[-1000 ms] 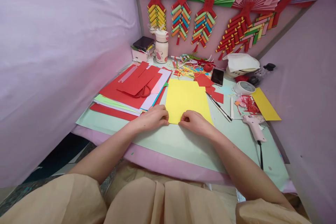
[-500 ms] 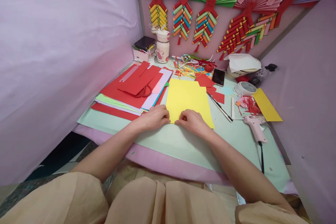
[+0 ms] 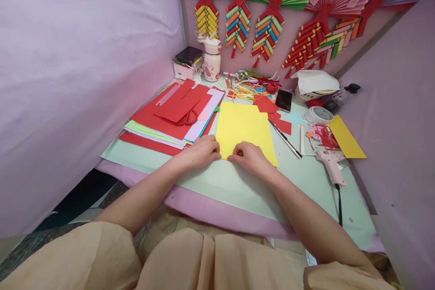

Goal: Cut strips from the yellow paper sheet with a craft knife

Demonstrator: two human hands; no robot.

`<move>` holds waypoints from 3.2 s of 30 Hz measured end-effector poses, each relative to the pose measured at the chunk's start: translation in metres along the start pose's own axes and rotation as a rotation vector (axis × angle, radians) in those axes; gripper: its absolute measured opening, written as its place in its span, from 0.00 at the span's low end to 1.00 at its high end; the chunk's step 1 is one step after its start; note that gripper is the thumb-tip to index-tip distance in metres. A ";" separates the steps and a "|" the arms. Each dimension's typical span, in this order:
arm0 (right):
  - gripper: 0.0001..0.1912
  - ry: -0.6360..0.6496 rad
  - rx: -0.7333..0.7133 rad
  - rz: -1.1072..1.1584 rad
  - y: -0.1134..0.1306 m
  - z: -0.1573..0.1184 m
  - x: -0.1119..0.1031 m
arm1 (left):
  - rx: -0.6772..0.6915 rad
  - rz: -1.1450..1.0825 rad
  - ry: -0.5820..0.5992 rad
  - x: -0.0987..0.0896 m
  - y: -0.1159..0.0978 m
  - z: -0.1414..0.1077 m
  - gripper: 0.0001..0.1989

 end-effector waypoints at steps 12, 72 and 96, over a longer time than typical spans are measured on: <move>0.15 0.003 0.007 -0.017 0.000 0.001 0.001 | -0.023 0.057 0.057 0.000 -0.002 0.005 0.08; 0.16 -0.019 0.029 -0.040 0.009 0.004 0.008 | -0.128 0.093 0.026 -0.003 0.017 -0.002 0.08; 0.14 -0.012 0.007 -0.036 0.009 0.001 0.008 | 0.632 0.402 -0.208 0.010 -0.022 -0.028 0.10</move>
Point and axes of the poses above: each hand's wrist, its own z-axis towards the middle knuckle, its own x-axis out of the palm, y = z × x, the point moved 8 cm from there along z, towards the middle knuckle, and after that the axes turned 12 degrees about x, right-handed, at the moved point
